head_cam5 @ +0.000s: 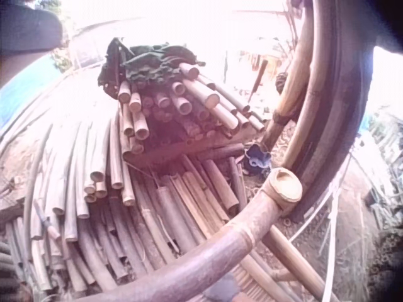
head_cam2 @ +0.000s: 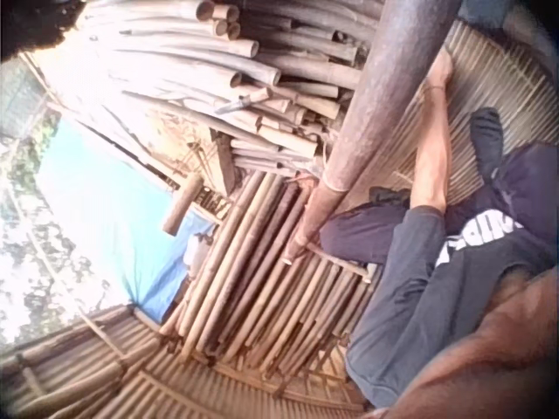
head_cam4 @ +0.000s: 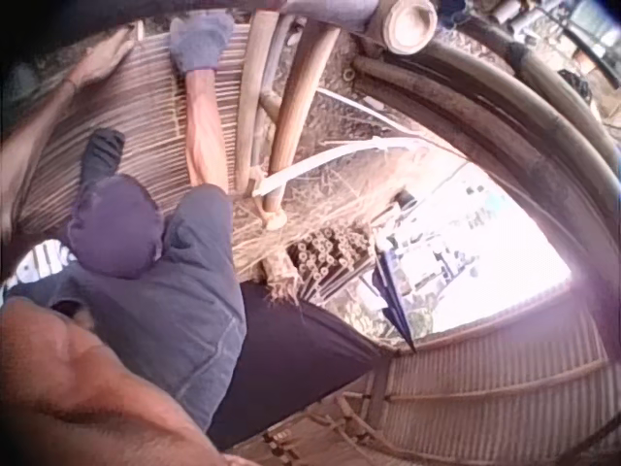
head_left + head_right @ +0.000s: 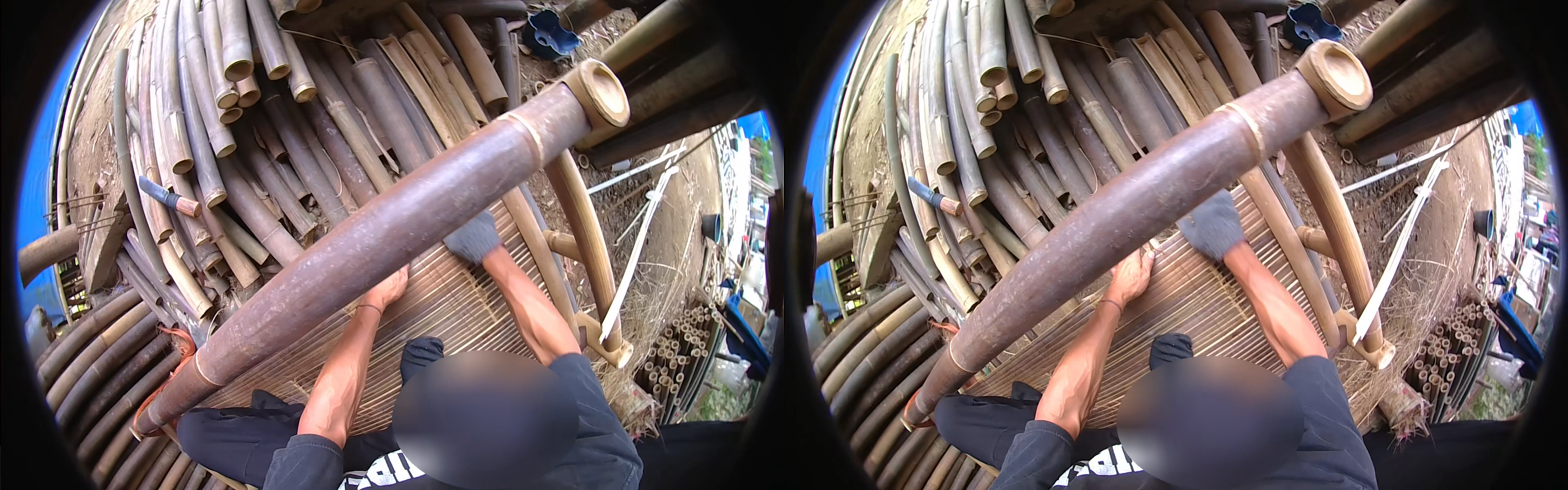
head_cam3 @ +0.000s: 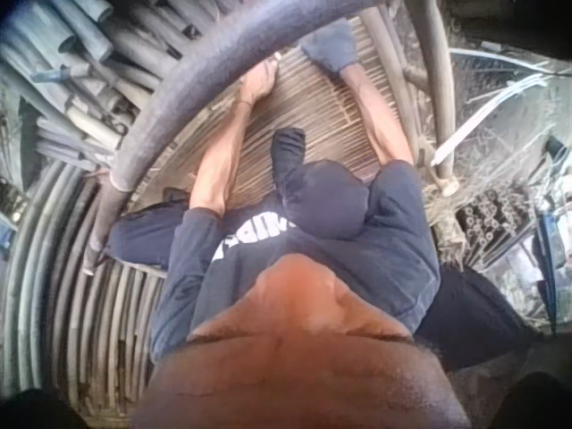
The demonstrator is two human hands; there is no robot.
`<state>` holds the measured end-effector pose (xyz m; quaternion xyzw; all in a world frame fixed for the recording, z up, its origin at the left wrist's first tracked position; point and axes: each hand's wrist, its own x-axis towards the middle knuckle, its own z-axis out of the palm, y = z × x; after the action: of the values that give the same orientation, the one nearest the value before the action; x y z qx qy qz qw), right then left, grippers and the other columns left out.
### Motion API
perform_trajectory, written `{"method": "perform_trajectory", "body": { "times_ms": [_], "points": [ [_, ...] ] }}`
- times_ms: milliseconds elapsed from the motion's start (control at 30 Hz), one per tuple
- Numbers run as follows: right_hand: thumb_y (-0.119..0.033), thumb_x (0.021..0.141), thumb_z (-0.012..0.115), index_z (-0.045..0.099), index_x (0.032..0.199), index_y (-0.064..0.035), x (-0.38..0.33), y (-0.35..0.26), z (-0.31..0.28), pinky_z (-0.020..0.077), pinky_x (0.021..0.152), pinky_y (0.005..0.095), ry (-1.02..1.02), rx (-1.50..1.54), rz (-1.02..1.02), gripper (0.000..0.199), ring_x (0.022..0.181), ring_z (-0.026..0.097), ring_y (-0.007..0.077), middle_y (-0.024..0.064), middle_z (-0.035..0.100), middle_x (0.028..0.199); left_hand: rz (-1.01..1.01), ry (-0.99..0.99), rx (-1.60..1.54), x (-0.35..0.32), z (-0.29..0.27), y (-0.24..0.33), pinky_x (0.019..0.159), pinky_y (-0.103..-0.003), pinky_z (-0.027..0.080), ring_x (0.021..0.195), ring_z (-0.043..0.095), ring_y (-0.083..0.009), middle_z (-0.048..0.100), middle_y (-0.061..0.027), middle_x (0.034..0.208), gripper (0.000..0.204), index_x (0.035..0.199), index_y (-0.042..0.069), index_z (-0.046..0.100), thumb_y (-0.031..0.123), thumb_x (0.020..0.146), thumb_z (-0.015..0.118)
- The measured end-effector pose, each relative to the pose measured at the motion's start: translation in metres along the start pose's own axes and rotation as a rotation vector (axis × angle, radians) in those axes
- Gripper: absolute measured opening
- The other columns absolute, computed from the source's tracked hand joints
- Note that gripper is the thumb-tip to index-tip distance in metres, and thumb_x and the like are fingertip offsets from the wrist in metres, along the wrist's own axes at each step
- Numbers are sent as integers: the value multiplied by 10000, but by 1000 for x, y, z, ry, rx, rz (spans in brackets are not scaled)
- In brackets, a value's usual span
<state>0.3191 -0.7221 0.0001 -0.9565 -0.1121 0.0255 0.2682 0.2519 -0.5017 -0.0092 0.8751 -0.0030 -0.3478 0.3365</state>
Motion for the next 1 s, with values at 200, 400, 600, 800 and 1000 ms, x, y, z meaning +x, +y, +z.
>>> {"method": "perform_trajectory", "body": {
  "times_ms": [200, 400, 600, 800, 1000],
  "points": [
    [-243, 787, 665, 691, 787, -53, -62, -86, -12, 517, 653, 439, -12, -146, 130, 192, 727, 642, 343, 153, 649, 740, 126, 91, 65, -2, 4, -7, 1036, -574, 300, 1270, 489, -407, 571, -214, 1317, 413, 1300, 128, 540, 384, 1020, 375],
    [-217, 864, 581, 659, 843, -25, -60, -82, 17, 520, 678, 459, -134, -61, 413, 208, 765, 642, 389, 183, 658, 805, -13, 13, 34, 4, 0, 3, 1005, -576, 307, 1174, 562, -393, 639, -213, 1186, 368, 1265, 157, 549, 362, 1014, 373],
    [-286, 907, 570, 653, 927, -8, -48, -58, -25, 544, 713, 427, -709, 258, 457, 290, 772, 648, 368, 201, 676, 940, 114, 24, 44, 5, 10, -8, 1041, -557, 326, 1252, 503, -408, 568, -205, 1325, 398, 1298, 155, 551, 354, 1006, 369],
    [-159, 918, 499, 625, 809, -29, -16, -62, -80, 542, 780, 374, -189, 237, -25, 211, 739, 607, 230, 94, 608, 773, 218, 34, 399, 12, 25, -25, 1094, -510, 338, 1270, 479, -422, 527, -233, 1371, 466, 1349, 68, 521, 331, 993, 376],
    [-256, 931, 503, 651, 735, -38, -7, -46, -79, 559, 739, 419, -327, 645, 457, 328, 668, 633, 315, 140, 624, 708, 81, -63, 33, -3, -12, 24, 1115, -467, 336, 1304, 439, -444, 479, -281, 1403, 571, 1344, -13, 508, 399, 950, 477]
  ]
}}
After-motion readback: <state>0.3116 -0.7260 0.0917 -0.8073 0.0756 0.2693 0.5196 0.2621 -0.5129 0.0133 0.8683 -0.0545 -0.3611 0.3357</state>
